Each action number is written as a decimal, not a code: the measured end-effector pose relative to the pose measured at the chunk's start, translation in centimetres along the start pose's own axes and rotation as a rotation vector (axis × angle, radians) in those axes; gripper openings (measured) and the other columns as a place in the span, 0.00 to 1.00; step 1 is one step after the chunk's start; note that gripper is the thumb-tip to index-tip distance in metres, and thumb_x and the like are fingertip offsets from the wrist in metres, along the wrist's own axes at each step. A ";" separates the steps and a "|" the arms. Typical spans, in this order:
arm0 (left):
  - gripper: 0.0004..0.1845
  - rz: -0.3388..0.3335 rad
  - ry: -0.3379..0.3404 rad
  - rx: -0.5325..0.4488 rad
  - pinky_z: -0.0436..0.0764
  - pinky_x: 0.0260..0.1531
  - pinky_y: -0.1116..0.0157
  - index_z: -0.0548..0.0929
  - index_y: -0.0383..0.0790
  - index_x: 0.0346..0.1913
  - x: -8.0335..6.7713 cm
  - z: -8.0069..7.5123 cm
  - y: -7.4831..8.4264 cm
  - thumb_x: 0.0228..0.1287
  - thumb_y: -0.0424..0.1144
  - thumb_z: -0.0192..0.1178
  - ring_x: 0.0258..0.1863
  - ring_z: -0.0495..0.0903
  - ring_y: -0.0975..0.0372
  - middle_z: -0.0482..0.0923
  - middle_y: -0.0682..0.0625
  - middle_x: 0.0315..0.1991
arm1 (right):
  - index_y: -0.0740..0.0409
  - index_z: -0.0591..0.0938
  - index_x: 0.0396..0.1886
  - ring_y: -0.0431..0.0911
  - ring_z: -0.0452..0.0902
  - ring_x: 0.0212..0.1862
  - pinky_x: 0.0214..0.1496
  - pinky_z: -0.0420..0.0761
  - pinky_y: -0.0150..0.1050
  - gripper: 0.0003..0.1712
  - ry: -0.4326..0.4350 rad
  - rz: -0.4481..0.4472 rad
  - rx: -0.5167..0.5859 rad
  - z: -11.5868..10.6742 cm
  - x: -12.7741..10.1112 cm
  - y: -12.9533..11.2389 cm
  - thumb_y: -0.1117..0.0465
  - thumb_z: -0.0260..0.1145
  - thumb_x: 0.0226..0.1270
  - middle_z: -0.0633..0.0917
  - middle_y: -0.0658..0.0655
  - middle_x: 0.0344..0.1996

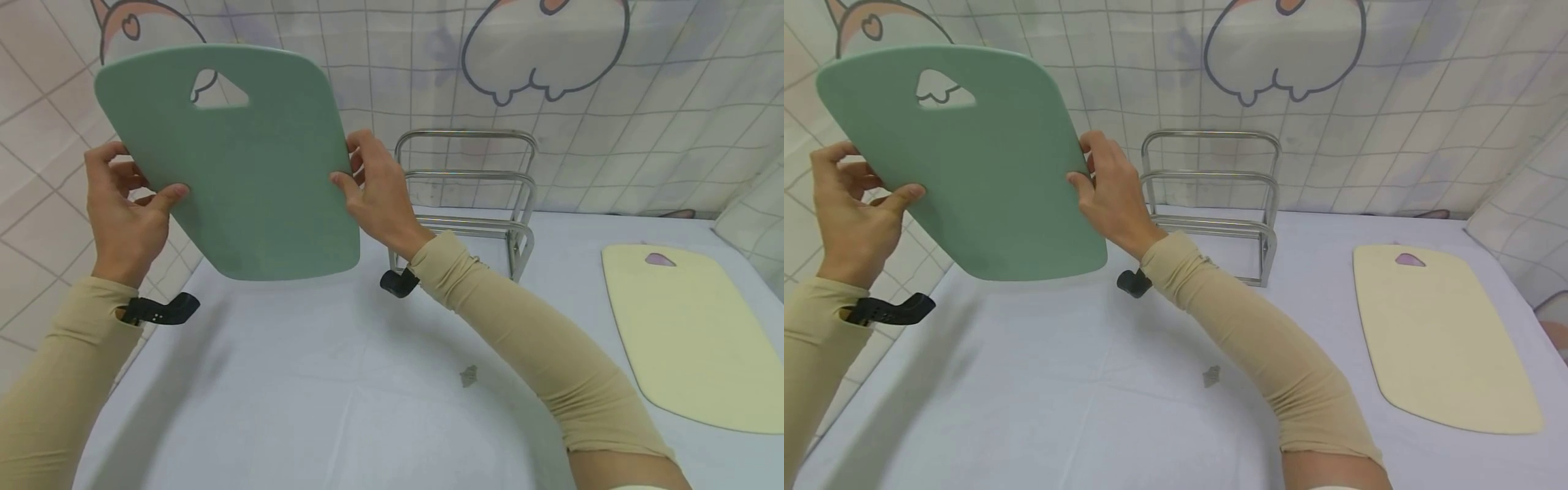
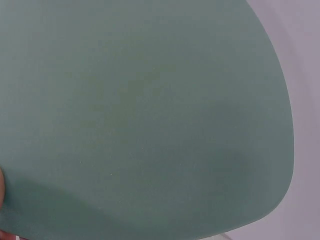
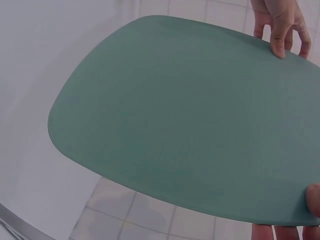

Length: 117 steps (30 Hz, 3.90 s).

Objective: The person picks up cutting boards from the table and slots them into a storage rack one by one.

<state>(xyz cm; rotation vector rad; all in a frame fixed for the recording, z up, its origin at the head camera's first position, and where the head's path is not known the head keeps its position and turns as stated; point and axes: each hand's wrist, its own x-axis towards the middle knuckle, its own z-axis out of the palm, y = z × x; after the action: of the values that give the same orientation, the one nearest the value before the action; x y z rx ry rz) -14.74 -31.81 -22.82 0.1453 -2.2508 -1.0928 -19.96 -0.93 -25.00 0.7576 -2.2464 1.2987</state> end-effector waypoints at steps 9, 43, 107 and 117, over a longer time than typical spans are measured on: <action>0.35 -0.020 -0.004 0.009 0.75 0.50 0.73 0.65 0.64 0.70 0.2 0.0 0.2 0.67 0.36 0.70 0.50 0.73 0.73 0.69 0.69 0.49 | 0.61 0.73 0.54 0.51 0.79 0.41 0.48 0.81 0.37 0.17 0.002 0.013 0.002 -0.1 0.4 0.0 0.64 0.68 0.72 0.78 0.59 0.38; 0.35 -0.050 0.032 -0.062 0.75 0.48 0.73 0.67 0.62 0.68 0.8 0.7 0.9 0.65 0.33 0.69 0.48 0.75 0.72 0.70 0.67 0.47 | 0.59 0.74 0.55 0.48 0.78 0.40 0.48 0.82 0.39 0.18 0.005 0.010 -0.015 -0.9 1.3 -0.3 0.63 0.69 0.72 0.78 0.57 0.38; 0.34 -0.046 0.051 -0.057 0.76 0.49 0.74 0.67 0.63 0.67 1.5 0.7 2.7 0.66 0.33 0.68 0.47 0.75 0.72 0.69 0.68 0.46 | 0.59 0.75 0.54 0.47 0.79 0.39 0.46 0.81 0.35 0.15 0.012 -0.044 -0.055 -1.8 3.0 -0.4 0.63 0.68 0.73 0.79 0.57 0.38; 0.33 -0.026 0.056 -0.090 0.76 0.46 0.75 0.68 0.62 0.65 1.9 0.9 3.6 0.64 0.30 0.68 0.45 0.76 0.72 0.71 0.67 0.43 | 0.60 0.75 0.51 0.47 0.79 0.38 0.46 0.82 0.38 0.14 0.043 -0.041 -0.030 -2.2 3.2 -0.2 0.64 0.69 0.71 0.79 0.57 0.35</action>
<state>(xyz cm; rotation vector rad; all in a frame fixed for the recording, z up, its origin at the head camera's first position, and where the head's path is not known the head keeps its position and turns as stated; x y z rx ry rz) -16.21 -29.52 -19.68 0.1657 -2.1510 -1.1871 -22.08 0.17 -21.88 0.7539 -2.2000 1.2478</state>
